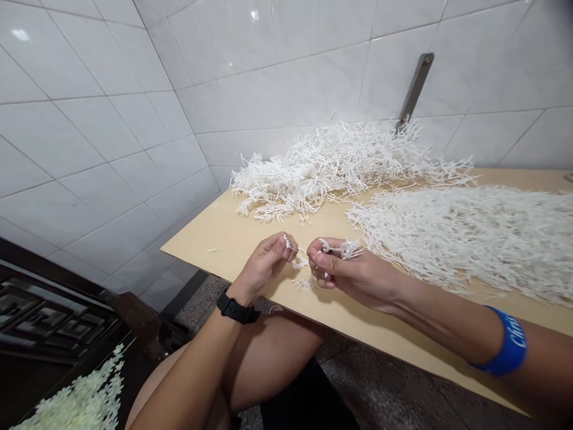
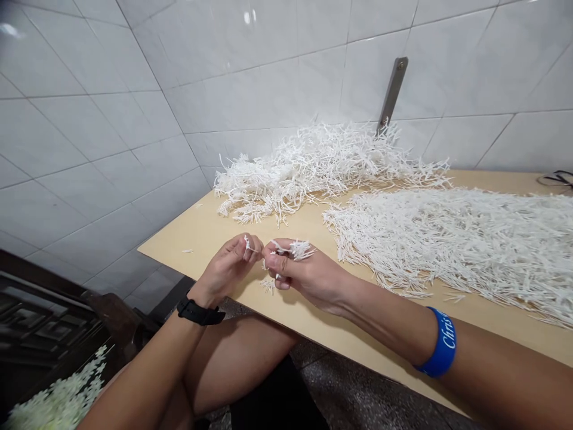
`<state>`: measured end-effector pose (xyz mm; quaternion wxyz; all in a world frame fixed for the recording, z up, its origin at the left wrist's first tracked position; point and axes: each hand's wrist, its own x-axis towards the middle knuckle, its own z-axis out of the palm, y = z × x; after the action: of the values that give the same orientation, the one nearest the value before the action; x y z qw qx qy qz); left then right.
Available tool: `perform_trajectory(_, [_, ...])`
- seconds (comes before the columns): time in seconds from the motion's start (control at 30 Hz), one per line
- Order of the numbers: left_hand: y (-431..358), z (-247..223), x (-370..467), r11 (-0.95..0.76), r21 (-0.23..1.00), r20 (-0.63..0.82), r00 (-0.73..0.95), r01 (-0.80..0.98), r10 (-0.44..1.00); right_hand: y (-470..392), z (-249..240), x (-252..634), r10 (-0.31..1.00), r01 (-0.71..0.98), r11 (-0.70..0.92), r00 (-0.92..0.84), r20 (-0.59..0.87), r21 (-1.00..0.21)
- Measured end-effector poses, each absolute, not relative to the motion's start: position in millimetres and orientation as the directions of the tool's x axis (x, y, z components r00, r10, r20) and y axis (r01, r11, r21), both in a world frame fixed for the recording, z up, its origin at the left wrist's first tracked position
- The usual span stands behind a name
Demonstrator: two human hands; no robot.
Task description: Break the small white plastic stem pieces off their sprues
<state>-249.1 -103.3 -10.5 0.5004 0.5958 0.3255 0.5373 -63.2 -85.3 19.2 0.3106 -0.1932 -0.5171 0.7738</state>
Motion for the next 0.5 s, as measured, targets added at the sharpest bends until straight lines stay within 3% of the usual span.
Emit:
perform_trajectory(0.1, [-103.5,-5.3,-251.1,-0.333,0.943,0.327,0.174,0.008,0.929,-76.9,13.2,-61.8,0.756,-0.219,-0.159,-0.654,0.024,-0.963])
perform_trajectory(0.27, [-111.2,6.3,-250.1,-0.272,0.905,0.209,0.214,0.327,0.954,-60.2,2.5,-58.1,0.869,-0.001,0.068,-0.492,0.060,-0.998])
perform_trajectory(0.5, [-110.8,5.4,-245.3,-0.123,0.924,0.094,0.097,0.363,0.991,-52.7,-2.3,-58.5,0.876,-0.118,-0.049,-0.483,0.014,-0.992])
